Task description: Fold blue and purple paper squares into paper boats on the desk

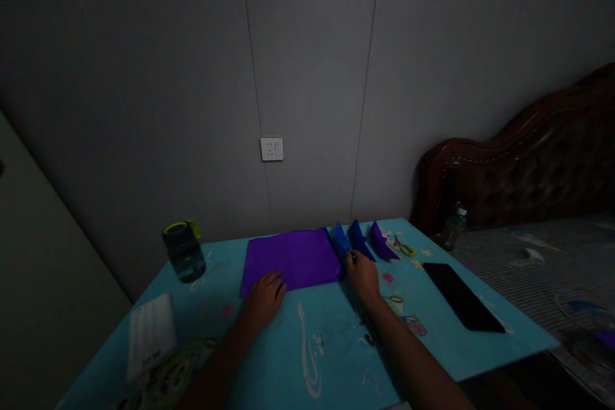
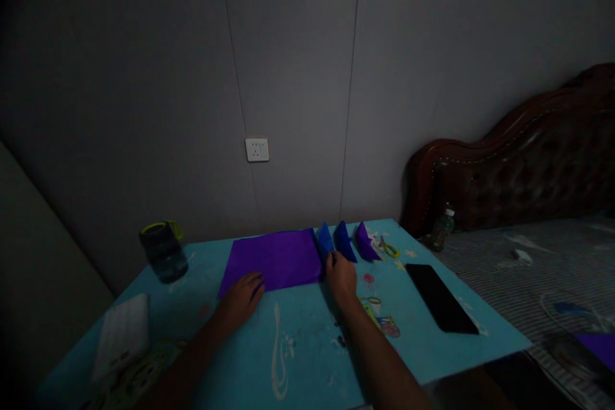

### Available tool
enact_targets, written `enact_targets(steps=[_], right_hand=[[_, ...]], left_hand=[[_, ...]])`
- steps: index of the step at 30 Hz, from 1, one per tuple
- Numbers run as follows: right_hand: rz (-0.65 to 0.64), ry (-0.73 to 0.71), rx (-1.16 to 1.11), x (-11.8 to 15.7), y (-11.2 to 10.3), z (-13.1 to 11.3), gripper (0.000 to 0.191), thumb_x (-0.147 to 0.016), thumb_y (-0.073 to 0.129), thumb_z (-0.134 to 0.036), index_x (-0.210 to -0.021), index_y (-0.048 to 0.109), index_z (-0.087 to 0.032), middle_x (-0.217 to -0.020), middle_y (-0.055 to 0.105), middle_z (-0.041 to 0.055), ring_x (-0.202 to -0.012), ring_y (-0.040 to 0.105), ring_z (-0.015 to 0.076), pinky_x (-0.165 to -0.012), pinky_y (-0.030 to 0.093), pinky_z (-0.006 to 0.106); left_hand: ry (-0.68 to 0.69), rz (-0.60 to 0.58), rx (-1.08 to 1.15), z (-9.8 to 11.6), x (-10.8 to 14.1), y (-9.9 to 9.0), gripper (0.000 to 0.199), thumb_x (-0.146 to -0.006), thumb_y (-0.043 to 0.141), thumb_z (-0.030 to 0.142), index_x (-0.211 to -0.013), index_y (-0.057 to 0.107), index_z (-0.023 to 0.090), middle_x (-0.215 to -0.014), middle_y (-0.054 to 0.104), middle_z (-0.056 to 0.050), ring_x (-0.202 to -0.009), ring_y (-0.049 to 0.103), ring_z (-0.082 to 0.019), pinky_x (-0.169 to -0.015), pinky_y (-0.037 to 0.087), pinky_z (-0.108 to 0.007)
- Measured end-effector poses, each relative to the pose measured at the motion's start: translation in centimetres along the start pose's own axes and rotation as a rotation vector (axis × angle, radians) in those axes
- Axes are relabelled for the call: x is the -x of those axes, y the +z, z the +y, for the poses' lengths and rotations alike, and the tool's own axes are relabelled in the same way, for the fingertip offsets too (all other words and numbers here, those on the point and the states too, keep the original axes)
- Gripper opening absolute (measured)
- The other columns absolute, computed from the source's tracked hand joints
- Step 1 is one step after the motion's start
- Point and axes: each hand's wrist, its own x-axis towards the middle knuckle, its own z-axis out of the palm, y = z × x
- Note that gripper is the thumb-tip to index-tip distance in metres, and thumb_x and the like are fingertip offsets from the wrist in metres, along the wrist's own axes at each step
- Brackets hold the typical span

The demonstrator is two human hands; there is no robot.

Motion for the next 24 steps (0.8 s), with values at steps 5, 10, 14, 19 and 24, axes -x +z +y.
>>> enact_targets(steps=[5, 10, 14, 19, 24], right_hand=[[0.015, 0.046, 0.038, 0.7, -0.8, -0.1, 0.042, -0.1, 0.036, -0.032, -0.129, 0.057, -0.011, -0.092, 0.075, 0.0154, -0.079, 0.072, 0.0245, -0.068, 0.046, 0.029], [-0.051, -0.049, 0.052, 1.6, -0.8, -1.2, 0.034, -0.098, 0.041, -0.027, -0.126, 0.06, -0.019, -0.095, 0.075, 0.0105, -0.082, 0.071, 0.0227, -0.071, 0.045, 0.028], [-0.115, -0.099, 0.094, 2.5, 0.4, -2.6, 0.023, -0.094, 0.048, -0.024, -0.102, 0.069, -0.019, -0.1, 0.072, 0.0125, -0.092, 0.068, 0.0236, -0.075, 0.045, 0.028], [-0.145, -0.055, 0.157, 3.1, 1.4, -2.9, 0.027, -0.095, 0.045, -0.027, -0.104, 0.068, -0.015, -0.105, 0.066, 0.0182, -0.099, 0.064, 0.0283, -0.078, 0.046, 0.033], [-0.167, -0.047, 0.118, 2.7, 1.9, -2.2, 0.033, -0.095, 0.046, -0.035, -0.113, 0.065, -0.014, -0.107, 0.067, 0.0179, -0.098, 0.065, 0.0293, -0.08, 0.047, 0.035]], left_hand=[[-0.006, 0.04, -0.034, 0.6, 0.5, -1.0, 0.039, -0.097, 0.039, 0.03, -0.12, 0.066, 0.016, -0.129, 0.064, -0.011, -0.123, 0.057, -0.025, -0.109, 0.039, -0.041], [-0.103, 0.175, -0.18, -1.0, 0.4, -1.2, 0.048, -0.098, 0.034, 0.034, -0.13, 0.058, 0.008, -0.135, 0.056, -0.02, -0.127, 0.051, -0.03, -0.109, 0.036, -0.044], [-0.212, 0.213, -0.335, -3.0, 0.4, -0.3, 0.051, -0.097, 0.037, 0.038, -0.131, 0.056, 0.005, -0.134, 0.055, -0.025, -0.128, 0.048, -0.037, -0.107, 0.035, -0.049], [-0.285, 0.191, -0.353, -4.1, 0.5, 0.2, 0.052, -0.097, 0.036, 0.041, -0.128, 0.058, 0.005, -0.124, 0.062, -0.025, -0.117, 0.057, -0.035, -0.101, 0.039, -0.047], [-0.337, 0.246, -0.136, -4.6, 0.1, 0.2, 0.044, -0.096, 0.04, 0.039, -0.122, 0.061, 0.011, -0.114, 0.069, -0.018, -0.107, 0.064, -0.029, -0.096, 0.045, -0.04]])
